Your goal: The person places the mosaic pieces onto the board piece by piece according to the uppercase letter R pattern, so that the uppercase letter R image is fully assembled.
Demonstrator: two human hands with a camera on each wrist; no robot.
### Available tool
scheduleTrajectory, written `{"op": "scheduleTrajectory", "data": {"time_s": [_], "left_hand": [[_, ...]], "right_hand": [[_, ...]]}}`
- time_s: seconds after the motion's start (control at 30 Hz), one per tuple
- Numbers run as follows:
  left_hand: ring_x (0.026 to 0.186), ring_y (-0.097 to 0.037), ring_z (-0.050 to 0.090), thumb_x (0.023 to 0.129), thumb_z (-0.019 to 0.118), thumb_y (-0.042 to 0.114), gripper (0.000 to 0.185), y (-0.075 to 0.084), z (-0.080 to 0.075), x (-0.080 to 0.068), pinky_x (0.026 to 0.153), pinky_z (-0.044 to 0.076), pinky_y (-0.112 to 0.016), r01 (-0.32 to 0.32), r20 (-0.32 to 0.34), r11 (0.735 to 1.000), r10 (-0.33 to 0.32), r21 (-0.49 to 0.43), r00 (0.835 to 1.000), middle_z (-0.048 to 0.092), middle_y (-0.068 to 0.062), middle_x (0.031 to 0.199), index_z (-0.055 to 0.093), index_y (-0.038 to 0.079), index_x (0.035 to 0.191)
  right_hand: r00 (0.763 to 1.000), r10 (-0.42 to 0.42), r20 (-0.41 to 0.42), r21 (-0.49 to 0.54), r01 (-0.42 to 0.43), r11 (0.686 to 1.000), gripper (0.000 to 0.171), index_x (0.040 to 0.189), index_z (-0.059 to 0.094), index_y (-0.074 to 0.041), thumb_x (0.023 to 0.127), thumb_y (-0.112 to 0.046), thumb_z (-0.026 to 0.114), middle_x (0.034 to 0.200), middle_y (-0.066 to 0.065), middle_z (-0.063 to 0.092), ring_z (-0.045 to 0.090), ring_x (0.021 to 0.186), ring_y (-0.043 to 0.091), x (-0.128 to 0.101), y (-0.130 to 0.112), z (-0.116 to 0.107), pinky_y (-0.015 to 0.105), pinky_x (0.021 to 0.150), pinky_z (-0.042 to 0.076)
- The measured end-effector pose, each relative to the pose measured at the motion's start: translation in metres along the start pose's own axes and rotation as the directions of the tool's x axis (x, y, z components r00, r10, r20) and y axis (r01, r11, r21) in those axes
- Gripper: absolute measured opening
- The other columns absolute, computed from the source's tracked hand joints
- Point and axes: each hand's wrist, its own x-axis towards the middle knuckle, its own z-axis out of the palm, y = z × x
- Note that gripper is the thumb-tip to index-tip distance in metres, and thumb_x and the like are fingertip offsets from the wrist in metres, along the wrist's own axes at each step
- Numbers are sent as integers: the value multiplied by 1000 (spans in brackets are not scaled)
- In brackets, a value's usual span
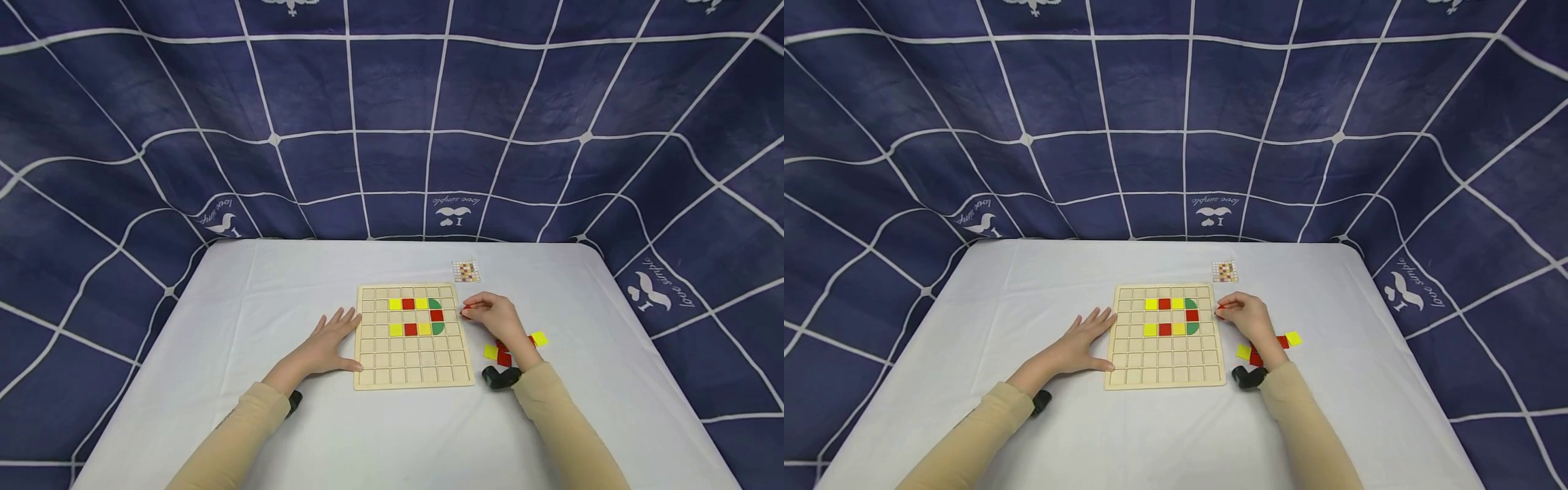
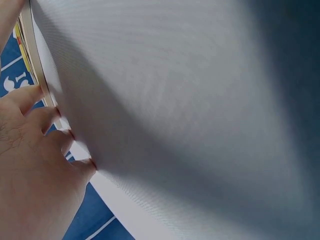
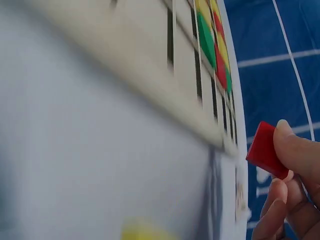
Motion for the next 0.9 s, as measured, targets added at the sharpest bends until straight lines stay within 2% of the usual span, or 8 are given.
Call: {"op": "scheduleTrajectory", "data": {"time_s": [0.23,0.43,0.73,0.9], "left_hand": [[154,-35,7,65,83,57,115,-1,0,0,123,3,-59,-9,-3,1000,9,17,1000,17,-13,164,30,8,155],[154,-35,7,66,83,56,114,0,0,0,123,3,-59,-8,-1,1000,8,15,1000,17,-13,164,30,8,155],[154,-35,6,67,84,55,113,1,-1,0,123,3,-59,-3,5,1000,2,15,1000,17,-12,165,29,9,155],[154,-35,6,68,84,54,113,1,-1,-1,123,4,-59,-5,2,1000,5,15,1000,17,-13,164,29,8,155]], "right_hand": [[994,-76,73,32,74,997,20,105,74,-9,86,-16,76,94,4,76,66,77,12,4,-28,49,23,72,52],[984,-129,126,40,125,991,18,101,74,-11,84,-10,77,94,3,76,68,80,11,8,-46,79,24,75,55],[975,-160,156,-9,163,987,14,98,75,-11,84,-9,77,88,2,75,67,77,8,14,-54,101,24,74,55],[967,-189,170,-82,205,975,9,95,77,-14,86,-13,76,91,2,76,64,75,8,15,-56,107,24,73,53]]}}
